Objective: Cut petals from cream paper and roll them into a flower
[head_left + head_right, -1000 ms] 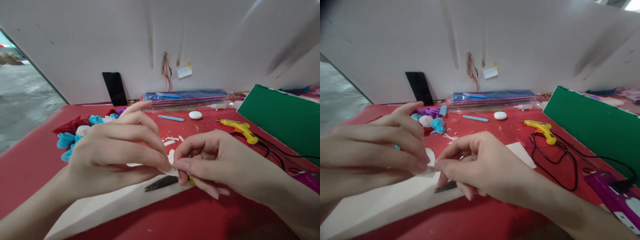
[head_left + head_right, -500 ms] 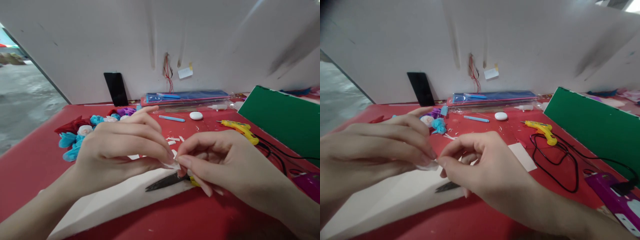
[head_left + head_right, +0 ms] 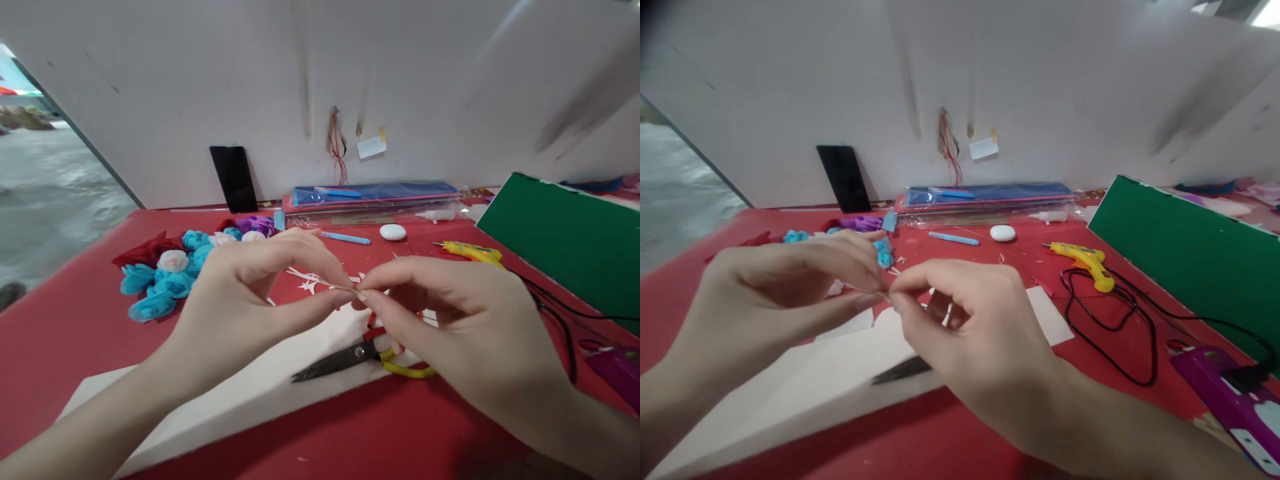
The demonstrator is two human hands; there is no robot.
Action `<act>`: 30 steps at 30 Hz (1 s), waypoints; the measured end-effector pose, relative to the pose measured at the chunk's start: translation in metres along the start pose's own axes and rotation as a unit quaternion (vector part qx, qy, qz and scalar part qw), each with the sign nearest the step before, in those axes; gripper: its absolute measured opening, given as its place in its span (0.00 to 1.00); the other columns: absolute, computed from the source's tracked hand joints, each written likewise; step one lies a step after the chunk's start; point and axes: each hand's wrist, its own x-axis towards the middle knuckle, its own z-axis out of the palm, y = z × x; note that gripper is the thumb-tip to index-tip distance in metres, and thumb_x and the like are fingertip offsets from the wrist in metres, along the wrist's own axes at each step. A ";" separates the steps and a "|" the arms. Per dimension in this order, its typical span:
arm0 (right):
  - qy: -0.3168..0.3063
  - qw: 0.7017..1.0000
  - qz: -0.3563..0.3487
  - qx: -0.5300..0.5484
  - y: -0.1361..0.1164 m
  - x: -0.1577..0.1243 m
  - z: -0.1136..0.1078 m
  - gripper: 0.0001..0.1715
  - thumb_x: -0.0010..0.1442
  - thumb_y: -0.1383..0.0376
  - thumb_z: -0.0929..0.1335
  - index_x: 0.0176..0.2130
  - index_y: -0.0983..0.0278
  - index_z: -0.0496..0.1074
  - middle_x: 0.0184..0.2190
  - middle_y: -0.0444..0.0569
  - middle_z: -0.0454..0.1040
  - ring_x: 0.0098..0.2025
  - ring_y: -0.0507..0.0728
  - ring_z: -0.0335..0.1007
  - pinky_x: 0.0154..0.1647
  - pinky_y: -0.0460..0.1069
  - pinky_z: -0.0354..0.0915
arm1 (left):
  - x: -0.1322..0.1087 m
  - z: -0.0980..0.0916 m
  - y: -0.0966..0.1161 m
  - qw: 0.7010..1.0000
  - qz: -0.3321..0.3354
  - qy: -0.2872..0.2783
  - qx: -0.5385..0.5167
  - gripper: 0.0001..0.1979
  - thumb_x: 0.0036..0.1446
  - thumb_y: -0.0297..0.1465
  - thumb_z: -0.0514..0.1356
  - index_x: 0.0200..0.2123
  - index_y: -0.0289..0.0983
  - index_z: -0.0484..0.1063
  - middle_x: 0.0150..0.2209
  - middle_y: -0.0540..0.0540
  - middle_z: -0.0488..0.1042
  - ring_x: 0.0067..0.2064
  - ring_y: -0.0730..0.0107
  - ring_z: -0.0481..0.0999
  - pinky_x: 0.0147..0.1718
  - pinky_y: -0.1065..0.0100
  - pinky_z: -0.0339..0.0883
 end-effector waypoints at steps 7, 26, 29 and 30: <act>0.012 0.998 -0.020 -0.053 0.000 0.000 0.000 0.06 0.56 0.69 0.66 0.30 0.62 0.73 0.23 0.39 0.75 0.16 0.43 0.61 0.12 0.41 0.54 | 0.002 0.003 -0.002 0.997 -0.050 0.040 -0.037 0.11 0.46 0.22 0.65 0.34 0.40 0.74 0.30 0.55 0.75 0.33 0.79 0.74 0.35 0.80 0.71; 0.008 1.000 0.020 -0.017 0.002 0.004 0.005 0.03 0.51 0.70 0.69 0.28 0.62 0.74 0.20 0.38 0.73 0.18 0.45 0.62 0.14 0.41 0.53 | 0.000 0.002 -0.003 0.998 -0.029 0.014 -0.057 0.09 0.46 0.19 0.65 0.31 0.37 0.76 0.29 0.55 0.77 0.32 0.78 0.74 0.32 0.79 0.73; 0.002 0.999 0.032 -0.009 0.001 0.003 0.004 0.03 0.52 0.68 0.69 0.27 0.62 0.74 0.17 0.38 0.71 0.16 0.45 0.58 0.11 0.41 0.50 | -0.001 0.001 -0.002 0.998 -0.026 0.020 -0.052 0.10 0.46 0.19 0.65 0.31 0.39 0.76 0.30 0.56 0.77 0.32 0.78 0.74 0.32 0.80 0.73; 0.004 0.999 0.033 -0.007 0.000 0.002 0.004 0.03 0.52 0.68 0.69 0.27 0.62 0.74 0.17 0.38 0.71 0.16 0.44 0.58 0.11 0.41 0.50 | -0.001 0.001 -0.001 0.998 -0.027 0.022 -0.053 0.10 0.46 0.19 0.64 0.31 0.39 0.75 0.30 0.57 0.77 0.33 0.78 0.74 0.33 0.80 0.73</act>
